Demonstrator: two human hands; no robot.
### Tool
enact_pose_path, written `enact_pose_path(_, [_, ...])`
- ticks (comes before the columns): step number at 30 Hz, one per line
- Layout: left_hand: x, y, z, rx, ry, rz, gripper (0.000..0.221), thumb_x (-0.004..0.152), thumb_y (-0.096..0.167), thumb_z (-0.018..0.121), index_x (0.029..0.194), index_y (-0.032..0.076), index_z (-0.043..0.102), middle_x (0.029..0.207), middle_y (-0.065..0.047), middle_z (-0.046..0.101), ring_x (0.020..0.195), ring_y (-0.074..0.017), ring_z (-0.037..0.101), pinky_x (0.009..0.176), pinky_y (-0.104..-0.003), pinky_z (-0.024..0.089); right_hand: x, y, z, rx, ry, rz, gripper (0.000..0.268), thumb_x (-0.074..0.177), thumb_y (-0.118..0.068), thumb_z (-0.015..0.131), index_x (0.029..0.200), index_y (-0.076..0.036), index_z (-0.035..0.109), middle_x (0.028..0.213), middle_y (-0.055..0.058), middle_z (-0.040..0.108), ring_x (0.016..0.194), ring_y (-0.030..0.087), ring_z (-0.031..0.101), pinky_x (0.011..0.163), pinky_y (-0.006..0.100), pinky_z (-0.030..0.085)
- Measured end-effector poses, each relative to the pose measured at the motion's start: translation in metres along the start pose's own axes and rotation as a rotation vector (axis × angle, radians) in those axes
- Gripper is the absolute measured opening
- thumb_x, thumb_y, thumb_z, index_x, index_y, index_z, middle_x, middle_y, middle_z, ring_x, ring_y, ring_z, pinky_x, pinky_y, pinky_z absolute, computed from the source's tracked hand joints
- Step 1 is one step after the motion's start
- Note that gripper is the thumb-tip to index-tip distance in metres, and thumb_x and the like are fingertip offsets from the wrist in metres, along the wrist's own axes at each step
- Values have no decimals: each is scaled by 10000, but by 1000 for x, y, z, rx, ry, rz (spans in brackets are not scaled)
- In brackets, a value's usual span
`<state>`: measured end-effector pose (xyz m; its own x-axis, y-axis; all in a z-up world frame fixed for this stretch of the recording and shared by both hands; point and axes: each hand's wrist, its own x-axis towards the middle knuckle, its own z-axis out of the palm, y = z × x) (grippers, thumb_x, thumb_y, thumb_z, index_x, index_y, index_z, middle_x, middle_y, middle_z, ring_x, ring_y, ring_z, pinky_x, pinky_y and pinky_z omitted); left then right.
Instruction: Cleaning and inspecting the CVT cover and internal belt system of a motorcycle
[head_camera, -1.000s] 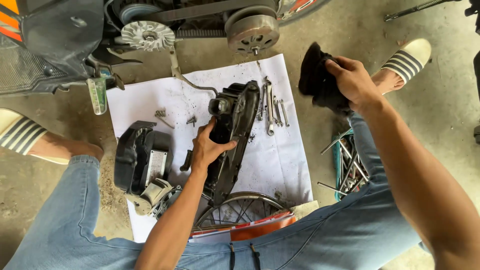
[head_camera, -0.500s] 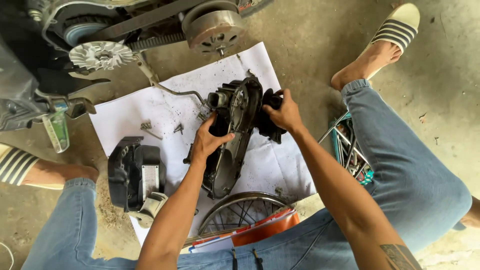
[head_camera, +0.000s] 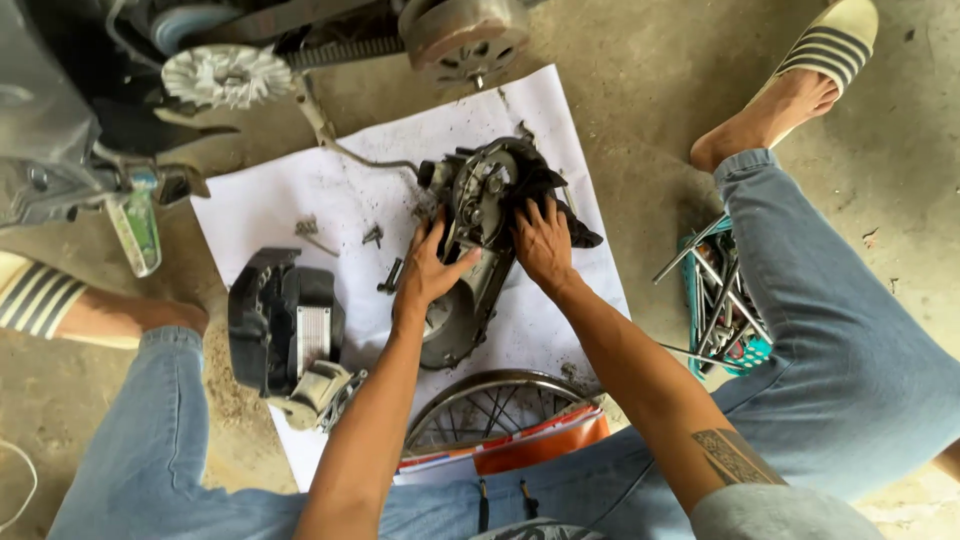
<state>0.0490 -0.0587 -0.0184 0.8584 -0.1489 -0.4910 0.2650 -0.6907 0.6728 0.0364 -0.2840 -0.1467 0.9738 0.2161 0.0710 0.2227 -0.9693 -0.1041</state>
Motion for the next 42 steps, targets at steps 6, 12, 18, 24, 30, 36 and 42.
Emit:
enact_pose_path(6, [11, -34, 5, 111, 117, 148, 720, 875, 517, 720, 1507, 231, 527, 1539, -196, 452, 1382, -411, 490, 1121, -526, 446, -74, -71, 22, 94, 11, -50, 258, 868, -183, 603, 1049, -115, 773, 1214, 187, 655, 1221, 509, 525, 844, 490, 491])
enact_pose_path(12, [25, -51, -19, 4, 84, 257, 527, 934, 167, 666, 1453, 117, 589, 1325, -200, 635, 1243, -407, 605, 1041, -493, 503, -57, -83, -33, 80, -296, -387, 293, 819, -178, 510, 960, -185, 766, 1018, 63, 694, 1153, 426, 549, 694, 395, 516])
enact_pose_path(18, [-13, -75, -62, 143, 4, 182, 774, 871, 331, 752, 1537, 72, 455, 1427, -292, 555, 1351, -439, 511, 1151, -516, 405, 28, 5, -84, 704, -419, 429, 332, 880, -337, 702, 1162, -171, 755, 1015, 166, 762, 980, 416, 729, 742, 507, 582])
enact_pose_path(24, [-55, -93, -42, 40, -28, -18, 507, 1059, 341, 524, 1488, 70, 534, 1414, -271, 580, 1340, -422, 532, 1142, -514, 408, 55, -15, -60, 1071, 78, 658, 245, 904, -198, 792, 1125, -147, 697, 1053, 217, 728, 1013, 403, 722, 803, 440, 590])
enact_pose_path(30, [-43, -112, -22, -14, 27, -63, 462, 1096, 360, 453, 1493, 144, 543, 1458, -193, 570, 1345, -365, 533, 1145, -484, 428, -18, -137, -13, 280, 10, 183, 768, 811, -445, 788, 1420, -75, 501, 1336, 215, 513, 1249, 410, 525, 982, 468, 508])
enact_pose_path(36, [-42, -97, -20, -7, 38, -89, 469, 1091, 379, 445, 1497, 163, 536, 1463, -165, 571, 1348, -356, 531, 1144, -485, 435, -9, -70, -38, 595, -457, 91, 505, 708, -608, 737, 884, -141, 656, 904, 121, 725, 884, 395, 716, 768, 517, 571])
enact_pose_path(42, [-54, -83, -20, -8, 106, -97, 458, 1094, 320, 440, 1496, 118, 527, 1460, -193, 561, 1355, -368, 524, 1151, -488, 424, 40, -96, -47, 330, -208, 362, 603, 702, -627, 775, 1088, -191, 620, 922, 84, 736, 948, 321, 706, 783, 489, 552])
